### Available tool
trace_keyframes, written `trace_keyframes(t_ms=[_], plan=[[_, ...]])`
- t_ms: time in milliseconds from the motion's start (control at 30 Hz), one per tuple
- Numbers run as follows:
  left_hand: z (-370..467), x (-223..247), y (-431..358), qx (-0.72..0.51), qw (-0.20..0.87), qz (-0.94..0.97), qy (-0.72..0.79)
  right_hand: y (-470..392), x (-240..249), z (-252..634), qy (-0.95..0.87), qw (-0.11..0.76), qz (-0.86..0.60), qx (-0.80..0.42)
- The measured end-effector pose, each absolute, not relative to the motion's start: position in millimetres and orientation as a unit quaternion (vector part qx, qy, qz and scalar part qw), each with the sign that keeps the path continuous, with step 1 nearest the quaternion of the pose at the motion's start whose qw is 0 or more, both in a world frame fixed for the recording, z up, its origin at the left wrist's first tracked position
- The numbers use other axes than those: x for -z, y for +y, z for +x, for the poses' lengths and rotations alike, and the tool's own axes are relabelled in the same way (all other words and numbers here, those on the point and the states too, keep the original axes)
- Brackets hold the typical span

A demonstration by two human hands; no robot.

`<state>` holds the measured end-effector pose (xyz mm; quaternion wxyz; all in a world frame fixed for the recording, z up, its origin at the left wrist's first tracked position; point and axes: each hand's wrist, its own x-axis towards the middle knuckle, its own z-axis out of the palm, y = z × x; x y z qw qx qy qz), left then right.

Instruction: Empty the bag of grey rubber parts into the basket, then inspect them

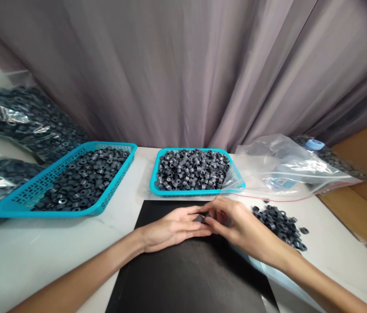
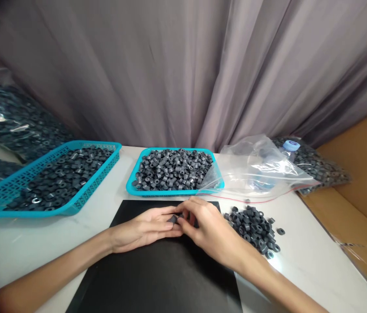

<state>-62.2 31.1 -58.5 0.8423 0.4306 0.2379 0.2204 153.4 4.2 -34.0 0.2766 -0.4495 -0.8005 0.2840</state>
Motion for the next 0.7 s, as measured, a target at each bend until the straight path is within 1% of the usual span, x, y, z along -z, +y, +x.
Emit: trace_keyframes(t_ms=[67,167,267,367,467,700], plan=[[-63,58,30,-0.219,0.84,0.442,0.226,3,36,150,-0.792,0.264,-0.465,-0.296],[-63,62,29,-0.223,0.836,0.456,0.209,4,42,147,-0.783,0.277,-0.472,-0.295],[-61,66,29,-0.247,0.81,0.473,0.241,7,43,147,-0.791,0.285,-0.467,-0.275],[-59,67,30,-0.262,0.783,0.491,0.277,7,40,151,-0.801,0.269,-0.477,-0.241],[-58,63,31,-0.255,0.79,0.489,0.266,5,34,158,-0.803,0.261,-0.494,-0.205],[-61,60,34,-0.239,0.814,0.467,0.249,1,21,165,-0.824,0.228,-0.489,-0.176]])
